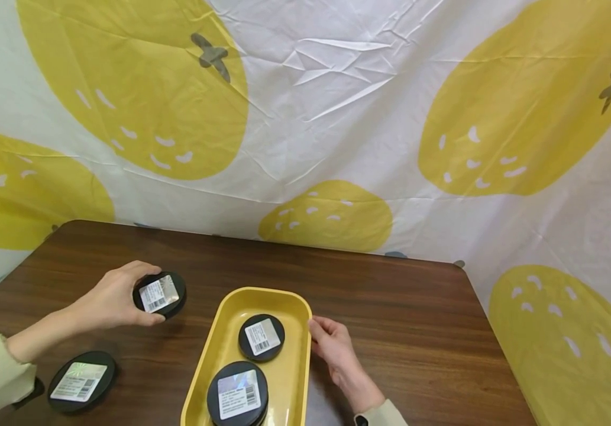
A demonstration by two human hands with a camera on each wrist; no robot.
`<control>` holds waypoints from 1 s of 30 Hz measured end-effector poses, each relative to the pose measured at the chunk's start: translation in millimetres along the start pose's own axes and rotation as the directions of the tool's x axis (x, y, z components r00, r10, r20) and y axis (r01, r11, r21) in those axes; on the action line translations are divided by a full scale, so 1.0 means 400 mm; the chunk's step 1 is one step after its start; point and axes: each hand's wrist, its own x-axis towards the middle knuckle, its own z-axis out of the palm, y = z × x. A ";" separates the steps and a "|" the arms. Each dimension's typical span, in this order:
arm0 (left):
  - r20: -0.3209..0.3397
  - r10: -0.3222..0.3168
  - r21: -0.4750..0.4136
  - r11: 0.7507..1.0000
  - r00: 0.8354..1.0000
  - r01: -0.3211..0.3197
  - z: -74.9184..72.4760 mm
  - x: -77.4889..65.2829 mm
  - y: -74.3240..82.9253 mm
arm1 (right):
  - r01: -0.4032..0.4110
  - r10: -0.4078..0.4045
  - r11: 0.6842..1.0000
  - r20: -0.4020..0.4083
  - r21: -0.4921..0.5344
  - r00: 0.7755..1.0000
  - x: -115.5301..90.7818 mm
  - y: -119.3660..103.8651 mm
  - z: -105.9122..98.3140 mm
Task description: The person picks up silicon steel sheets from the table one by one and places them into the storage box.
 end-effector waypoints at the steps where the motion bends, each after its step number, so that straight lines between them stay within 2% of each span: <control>1: -0.001 0.007 -0.002 1.000 1.000 -0.007 0.001 0.003 0.003 | 0.000 0.000 1.000 0.000 0.001 1.000 0.000 0.000 0.000; 14: 0.022 0.039 -0.019 0.999 0.999 -0.039 0.004 0.035 0.058 | -0.002 0.002 1.000 0.000 0.003 1.000 0.000 -0.002 0.001; 30: 0.006 0.111 -0.052 0.993 0.994 -0.110 0.021 0.062 0.106 | 0.001 -0.001 1.000 0.008 0.006 1.000 0.000 -0.001 -0.002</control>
